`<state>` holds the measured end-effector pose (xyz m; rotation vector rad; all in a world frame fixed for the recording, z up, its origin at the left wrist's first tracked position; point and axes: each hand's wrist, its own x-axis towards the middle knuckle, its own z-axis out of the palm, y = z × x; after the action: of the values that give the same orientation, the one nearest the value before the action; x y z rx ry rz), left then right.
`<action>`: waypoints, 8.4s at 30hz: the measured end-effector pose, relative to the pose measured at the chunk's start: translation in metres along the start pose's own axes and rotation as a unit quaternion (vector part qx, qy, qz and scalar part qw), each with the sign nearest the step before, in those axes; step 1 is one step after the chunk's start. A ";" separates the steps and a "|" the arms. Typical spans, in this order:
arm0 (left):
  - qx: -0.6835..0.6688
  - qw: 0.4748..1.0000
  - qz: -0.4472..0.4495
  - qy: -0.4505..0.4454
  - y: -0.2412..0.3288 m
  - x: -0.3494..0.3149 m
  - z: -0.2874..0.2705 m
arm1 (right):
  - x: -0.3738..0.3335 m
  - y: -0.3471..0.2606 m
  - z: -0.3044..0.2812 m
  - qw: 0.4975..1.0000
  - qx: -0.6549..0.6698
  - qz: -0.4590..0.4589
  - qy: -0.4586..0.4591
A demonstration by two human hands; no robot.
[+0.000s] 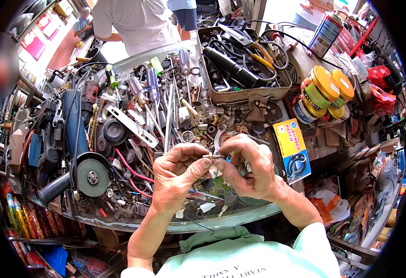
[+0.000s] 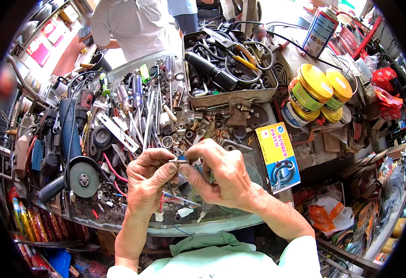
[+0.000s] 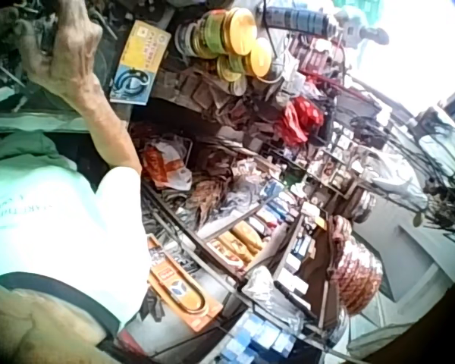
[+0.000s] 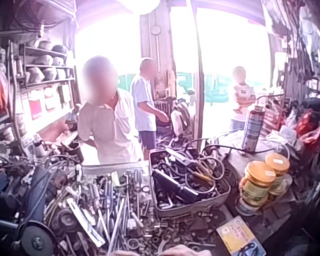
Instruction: The person assembles small lock components on a cluttered workbench. They pick up a key and a lock cylinder, insert the key, and rotate it while holding the cylinder. The person repeatedly handles the key and cylinder, occasionally setting them down and picking them up again.
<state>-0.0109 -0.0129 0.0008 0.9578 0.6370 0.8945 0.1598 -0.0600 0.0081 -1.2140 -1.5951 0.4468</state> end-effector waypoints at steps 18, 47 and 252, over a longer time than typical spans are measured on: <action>0.025 1.000 -0.002 0.004 -0.002 -0.002 0.002 | -0.009 0.018 -0.001 0.999 -0.008 -0.037 -0.024; 0.044 0.998 0.019 -0.028 -0.002 -0.003 0.000 | -0.008 0.017 0.004 0.999 0.036 0.003 -0.035; 0.256 0.881 0.379 0.122 0.125 0.039 0.062 | 0.147 -0.069 -0.030 0.974 0.039 -0.225 0.000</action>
<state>0.0132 0.0306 0.1372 1.6454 0.7386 1.6076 0.1601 0.0300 0.1471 -0.7596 -1.7725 0.2138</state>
